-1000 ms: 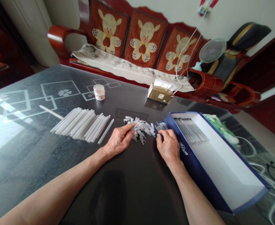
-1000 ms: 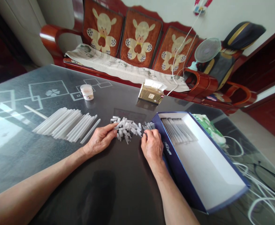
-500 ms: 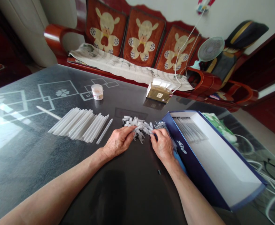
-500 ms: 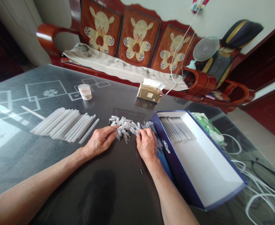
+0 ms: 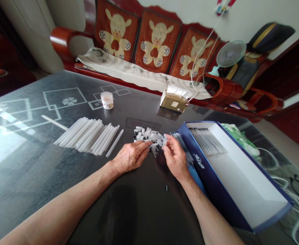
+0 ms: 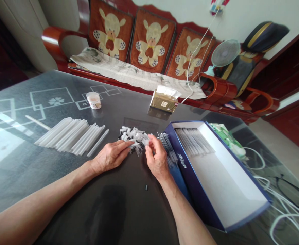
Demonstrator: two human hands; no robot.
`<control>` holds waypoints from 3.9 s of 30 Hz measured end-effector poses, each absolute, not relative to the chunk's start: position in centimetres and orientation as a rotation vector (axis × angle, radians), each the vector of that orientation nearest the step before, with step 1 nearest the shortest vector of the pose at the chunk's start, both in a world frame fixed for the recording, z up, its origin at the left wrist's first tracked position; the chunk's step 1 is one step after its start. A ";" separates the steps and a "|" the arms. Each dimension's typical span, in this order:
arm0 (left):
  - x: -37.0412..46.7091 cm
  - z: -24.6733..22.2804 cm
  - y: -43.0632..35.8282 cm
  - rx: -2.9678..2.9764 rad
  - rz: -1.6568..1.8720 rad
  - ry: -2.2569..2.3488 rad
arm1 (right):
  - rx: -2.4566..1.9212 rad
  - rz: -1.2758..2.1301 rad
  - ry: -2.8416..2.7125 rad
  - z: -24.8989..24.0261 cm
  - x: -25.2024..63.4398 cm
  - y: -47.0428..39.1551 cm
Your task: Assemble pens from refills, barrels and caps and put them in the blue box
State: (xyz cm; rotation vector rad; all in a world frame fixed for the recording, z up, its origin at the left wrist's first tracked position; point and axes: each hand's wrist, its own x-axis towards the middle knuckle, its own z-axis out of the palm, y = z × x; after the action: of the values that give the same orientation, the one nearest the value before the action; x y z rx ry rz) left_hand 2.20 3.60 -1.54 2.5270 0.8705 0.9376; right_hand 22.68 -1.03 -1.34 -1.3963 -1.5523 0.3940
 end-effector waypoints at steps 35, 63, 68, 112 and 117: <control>2.1 -0.8 3.6 2.676 0.613 0.882 | -1.433 0.735 -1.613 -0.6 22.3 -1.9; 2.0 -0.9 3.8 2.953 0.701 0.871 | -1.485 0.689 -1.663 -0.3 20.5 -2.1; 1.8 -1.3 4.3 2.958 0.836 0.894 | -1.425 0.506 -1.823 -0.2 20.4 -2.0; 0.1 0.3 5.0 2.720 0.626 1.869 | -1.482 -0.130 -1.688 -0.4 22.0 -0.1; -0.9 0.5 5.4 2.633 0.439 1.961 | -1.485 -0.107 -1.550 -2.9 23.2 0.0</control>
State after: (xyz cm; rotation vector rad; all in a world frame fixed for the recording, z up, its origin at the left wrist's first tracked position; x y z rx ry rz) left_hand -0.95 5.44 0.55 2.6327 1.9606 0.4389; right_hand 23.22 0.03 -2.91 -1.4854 -1.5502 -0.1067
